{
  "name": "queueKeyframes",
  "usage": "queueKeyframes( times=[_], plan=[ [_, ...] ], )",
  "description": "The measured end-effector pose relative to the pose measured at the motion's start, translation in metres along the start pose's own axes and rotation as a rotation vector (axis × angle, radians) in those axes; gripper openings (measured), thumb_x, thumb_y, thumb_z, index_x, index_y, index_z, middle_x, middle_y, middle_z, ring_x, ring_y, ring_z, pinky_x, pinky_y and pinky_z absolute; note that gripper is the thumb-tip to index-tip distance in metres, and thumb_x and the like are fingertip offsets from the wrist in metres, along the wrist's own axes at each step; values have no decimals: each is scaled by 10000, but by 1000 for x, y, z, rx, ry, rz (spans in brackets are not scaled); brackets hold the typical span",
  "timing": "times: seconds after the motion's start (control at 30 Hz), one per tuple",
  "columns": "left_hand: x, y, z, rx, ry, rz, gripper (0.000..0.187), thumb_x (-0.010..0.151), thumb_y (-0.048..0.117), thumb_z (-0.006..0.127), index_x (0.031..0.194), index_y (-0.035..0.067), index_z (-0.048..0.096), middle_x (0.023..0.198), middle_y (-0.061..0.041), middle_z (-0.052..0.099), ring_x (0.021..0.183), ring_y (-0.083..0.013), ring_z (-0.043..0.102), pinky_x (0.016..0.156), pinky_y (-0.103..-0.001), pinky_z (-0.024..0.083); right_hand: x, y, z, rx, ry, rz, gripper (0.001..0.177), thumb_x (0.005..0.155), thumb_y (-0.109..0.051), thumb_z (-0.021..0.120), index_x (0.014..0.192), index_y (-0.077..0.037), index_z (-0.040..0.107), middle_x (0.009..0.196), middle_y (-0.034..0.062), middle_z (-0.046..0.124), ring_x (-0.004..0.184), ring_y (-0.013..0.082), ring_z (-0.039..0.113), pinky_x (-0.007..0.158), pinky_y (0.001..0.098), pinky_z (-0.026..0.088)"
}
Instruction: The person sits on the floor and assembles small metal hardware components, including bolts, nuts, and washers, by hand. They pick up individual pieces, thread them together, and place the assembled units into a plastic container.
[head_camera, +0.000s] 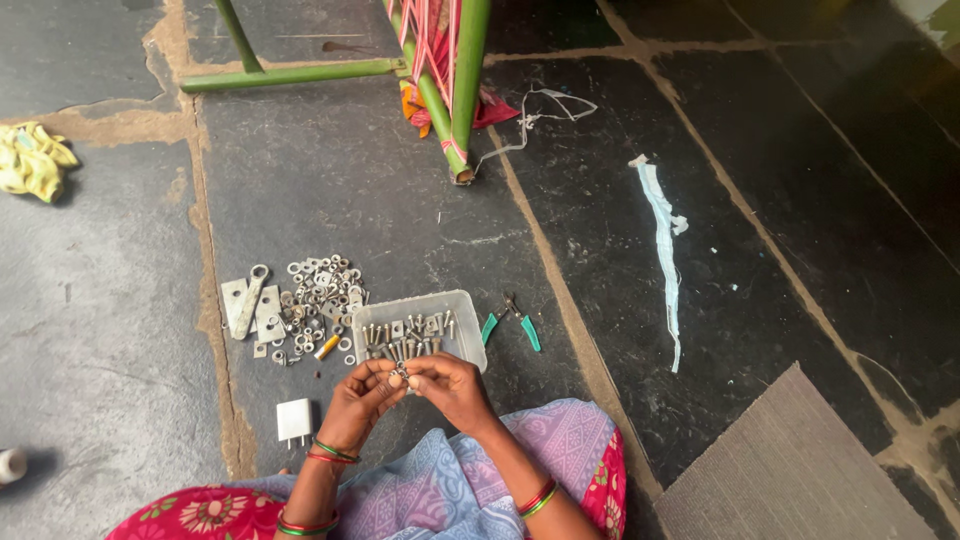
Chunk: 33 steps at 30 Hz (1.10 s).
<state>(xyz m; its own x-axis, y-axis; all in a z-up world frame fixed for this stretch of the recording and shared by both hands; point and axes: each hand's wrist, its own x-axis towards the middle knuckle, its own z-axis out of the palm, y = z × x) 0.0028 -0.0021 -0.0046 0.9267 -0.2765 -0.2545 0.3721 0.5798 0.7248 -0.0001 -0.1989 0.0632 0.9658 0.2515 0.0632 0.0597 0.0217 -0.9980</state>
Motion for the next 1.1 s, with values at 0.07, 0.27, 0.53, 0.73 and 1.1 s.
queueKeyframes(
  times=[0.07,0.27,0.53,0.73,1.1],
  plan=[
    [3,-3,-2,21,-9,-4,233,935,33,662,1167,15,645,1043,-75,734,979,-157,713,872,-295,581,3,-6,2,-75,7,-18,210,948,-52,704,1147,2,741,1067,29,700,928,85,706,788,231,597],
    [11,-10,-5,69,-5,10,219,936,38,677,1151,10,650,1021,-71,740,960,-143,716,853,-284,584,9,-13,2,-368,41,-88,201,901,-56,756,1100,-43,785,991,50,711,868,104,688,708,239,557],
    [16,-8,0,94,30,16,232,935,67,682,1156,2,653,1017,-84,762,937,-145,723,826,-279,590,15,-3,-2,-260,79,-69,190,958,-82,704,1130,-25,761,1032,46,694,899,113,702,733,244,595],
    [19,-11,-3,40,23,13,271,963,132,639,1193,-11,658,1029,-81,766,944,-162,735,849,-295,600,17,8,-2,-183,91,-53,187,966,-95,709,1121,-4,758,1034,54,682,889,112,695,720,246,594],
    [17,-14,-6,7,27,-3,374,1040,301,569,1151,-20,724,917,-50,728,808,-103,682,750,-246,571,14,14,1,-61,62,10,207,960,-135,723,1116,0,741,1060,31,661,914,98,691,739,241,599]
  ],
)
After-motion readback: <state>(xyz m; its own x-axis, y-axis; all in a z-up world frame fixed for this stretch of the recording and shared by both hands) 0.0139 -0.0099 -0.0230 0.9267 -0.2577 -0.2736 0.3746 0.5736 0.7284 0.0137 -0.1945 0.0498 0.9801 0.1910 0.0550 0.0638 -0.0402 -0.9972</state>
